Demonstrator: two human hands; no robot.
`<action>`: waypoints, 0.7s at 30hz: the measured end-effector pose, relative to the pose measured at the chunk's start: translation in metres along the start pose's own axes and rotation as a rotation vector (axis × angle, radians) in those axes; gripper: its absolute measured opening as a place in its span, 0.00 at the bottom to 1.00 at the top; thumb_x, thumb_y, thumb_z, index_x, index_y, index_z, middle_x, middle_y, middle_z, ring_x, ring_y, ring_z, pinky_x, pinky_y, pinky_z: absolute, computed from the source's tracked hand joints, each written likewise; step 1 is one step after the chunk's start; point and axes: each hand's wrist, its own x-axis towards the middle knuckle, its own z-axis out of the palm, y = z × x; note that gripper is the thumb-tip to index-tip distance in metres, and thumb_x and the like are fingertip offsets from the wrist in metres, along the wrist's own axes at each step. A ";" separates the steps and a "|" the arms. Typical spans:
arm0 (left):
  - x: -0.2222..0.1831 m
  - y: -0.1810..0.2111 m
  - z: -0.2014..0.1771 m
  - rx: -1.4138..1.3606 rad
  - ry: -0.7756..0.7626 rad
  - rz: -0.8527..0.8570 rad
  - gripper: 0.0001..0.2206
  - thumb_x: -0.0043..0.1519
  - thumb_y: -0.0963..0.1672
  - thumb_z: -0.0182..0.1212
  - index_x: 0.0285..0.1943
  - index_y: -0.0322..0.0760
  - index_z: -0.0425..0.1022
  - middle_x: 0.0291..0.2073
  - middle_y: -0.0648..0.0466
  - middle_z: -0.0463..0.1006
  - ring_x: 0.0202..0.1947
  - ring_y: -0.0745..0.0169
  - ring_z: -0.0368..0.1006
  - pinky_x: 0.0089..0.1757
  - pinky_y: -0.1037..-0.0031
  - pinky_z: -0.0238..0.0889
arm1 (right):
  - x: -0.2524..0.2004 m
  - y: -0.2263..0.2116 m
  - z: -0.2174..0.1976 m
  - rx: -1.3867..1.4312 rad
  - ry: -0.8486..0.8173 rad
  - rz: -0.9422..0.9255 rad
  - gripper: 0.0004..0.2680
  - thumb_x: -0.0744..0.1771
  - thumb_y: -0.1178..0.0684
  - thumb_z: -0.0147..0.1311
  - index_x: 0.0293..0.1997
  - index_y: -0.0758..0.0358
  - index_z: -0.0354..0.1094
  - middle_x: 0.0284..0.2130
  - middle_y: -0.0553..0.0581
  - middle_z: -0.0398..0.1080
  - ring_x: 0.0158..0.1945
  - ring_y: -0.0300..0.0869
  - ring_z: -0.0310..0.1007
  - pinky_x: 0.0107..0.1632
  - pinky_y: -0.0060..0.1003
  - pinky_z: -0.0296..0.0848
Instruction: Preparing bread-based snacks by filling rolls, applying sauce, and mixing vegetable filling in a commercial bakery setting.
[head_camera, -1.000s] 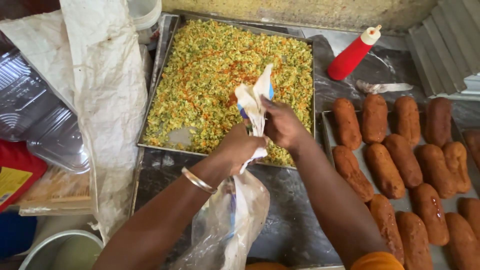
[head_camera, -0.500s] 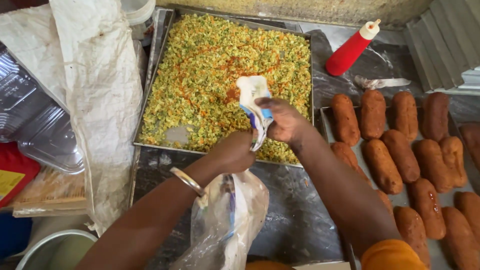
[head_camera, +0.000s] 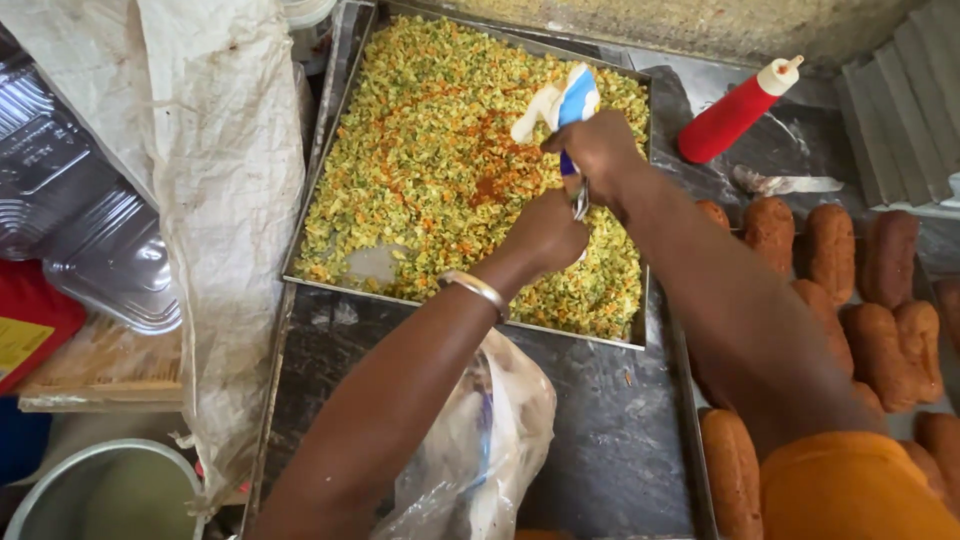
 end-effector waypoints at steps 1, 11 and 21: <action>0.011 -0.006 0.003 -0.004 -0.001 0.000 0.26 0.54 0.39 0.53 0.65 0.38 0.66 0.39 0.35 0.80 0.39 0.39 0.80 0.41 0.56 0.72 | 0.009 -0.001 -0.006 -0.001 -0.004 0.000 0.19 0.54 0.63 0.63 0.48 0.57 0.81 0.42 0.60 0.80 0.35 0.45 0.79 0.43 0.36 0.76; 0.048 0.021 -0.057 -0.266 -0.032 -0.138 0.20 0.60 0.38 0.54 0.63 0.28 0.64 0.40 0.39 0.79 0.30 0.58 0.79 0.29 0.72 0.73 | 0.073 0.034 -0.035 -0.166 -0.030 0.010 0.14 0.60 0.58 0.66 0.50 0.61 0.79 0.43 0.61 0.79 0.40 0.49 0.80 0.45 0.40 0.79; 0.003 0.051 -0.144 -0.645 -0.081 -0.251 0.09 0.61 0.40 0.60 0.44 0.23 0.76 0.19 0.51 0.73 0.11 0.71 0.64 0.14 0.76 0.57 | 0.023 0.021 -0.089 1.597 -0.085 0.598 0.25 0.66 0.36 0.52 0.62 0.66 0.65 0.52 0.61 0.74 0.46 0.52 0.79 0.52 0.51 0.78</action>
